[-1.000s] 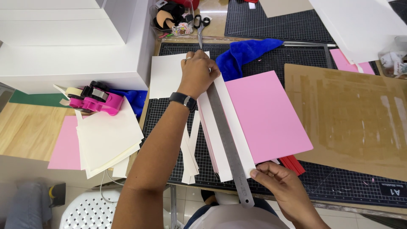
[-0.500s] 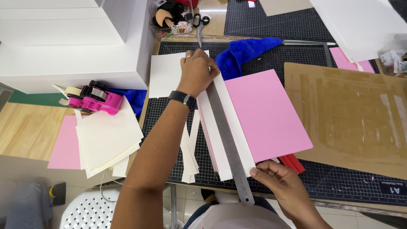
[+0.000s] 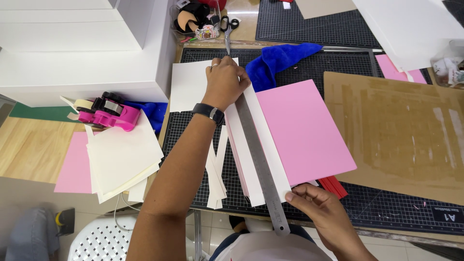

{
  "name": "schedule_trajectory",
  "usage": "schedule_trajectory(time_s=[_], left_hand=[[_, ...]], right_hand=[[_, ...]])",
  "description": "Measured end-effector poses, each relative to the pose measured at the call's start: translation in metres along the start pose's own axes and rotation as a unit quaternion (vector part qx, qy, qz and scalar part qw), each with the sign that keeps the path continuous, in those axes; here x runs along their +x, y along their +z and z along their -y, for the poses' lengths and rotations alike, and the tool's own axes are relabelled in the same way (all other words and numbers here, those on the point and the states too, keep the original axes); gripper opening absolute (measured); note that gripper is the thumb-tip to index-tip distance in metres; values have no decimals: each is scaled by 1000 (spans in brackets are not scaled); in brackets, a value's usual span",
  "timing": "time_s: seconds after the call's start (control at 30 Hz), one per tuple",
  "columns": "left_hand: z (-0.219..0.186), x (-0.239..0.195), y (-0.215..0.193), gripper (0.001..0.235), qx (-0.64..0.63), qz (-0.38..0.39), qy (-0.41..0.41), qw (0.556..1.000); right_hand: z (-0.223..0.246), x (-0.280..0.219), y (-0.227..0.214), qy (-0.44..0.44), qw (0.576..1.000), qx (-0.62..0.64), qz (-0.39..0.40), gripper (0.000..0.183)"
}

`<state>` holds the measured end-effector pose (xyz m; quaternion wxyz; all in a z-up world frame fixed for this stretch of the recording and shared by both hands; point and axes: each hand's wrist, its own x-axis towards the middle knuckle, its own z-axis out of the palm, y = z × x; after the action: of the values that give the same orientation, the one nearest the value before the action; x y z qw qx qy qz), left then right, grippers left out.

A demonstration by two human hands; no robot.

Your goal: Applying white adhesive strips to a pink box and using a roller to apply glue to cardboard

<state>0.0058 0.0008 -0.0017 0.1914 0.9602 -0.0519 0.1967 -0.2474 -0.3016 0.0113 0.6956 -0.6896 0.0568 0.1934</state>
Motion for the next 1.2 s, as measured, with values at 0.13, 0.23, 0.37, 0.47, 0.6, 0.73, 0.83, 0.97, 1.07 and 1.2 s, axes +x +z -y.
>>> schedule_trajectory(time_s=[0.13, 0.23, 0.37, 0.47, 0.6, 0.73, 0.83, 0.97, 1.07, 1.2], left_hand=[[-2, 0, -3, 7, -2, -8, -5, 1000], [-7, 0, -13, 4, -26, -31, -10, 999], [-11, -4, -33, 19, -77, -105, -3, 992], [-19, -14, -58, 23, -107, -125, -6, 986], [-21, -41, -86, 23, -114, -138, 10, 984], [-30, -77, -120, 24, -201, -174, 35, 963], [-34, -105, -132, 29, -235, -187, 18, 954], [-36, -129, -126, 38, -217, -150, 37, 964], [-35, -137, -107, 44, -183, -55, 110, 975], [-35, -121, -89, 48, -133, 6, 183, 974]], right_hand=[[10, -6, 2, 52, 998, 8, -21, 13], [13, -13, -1, 96, 995, -15, -23, 18], [-18, -16, -13, 138, 989, 43, 44, 19], [-32, -14, -14, 124, 985, 34, 118, 24], [1, -23, 7, 199, 974, 4, 106, 22], [2, -29, 8, 129, 979, -10, 156, 19], [16, -40, 2, 71, 979, -26, 187, 18], [-20, -36, -42, -91, 989, 62, 100, 24], [-5, -27, -96, -97, 989, 94, -59, 21], [-14, 5, -138, -163, 972, 52, -162, 15]])
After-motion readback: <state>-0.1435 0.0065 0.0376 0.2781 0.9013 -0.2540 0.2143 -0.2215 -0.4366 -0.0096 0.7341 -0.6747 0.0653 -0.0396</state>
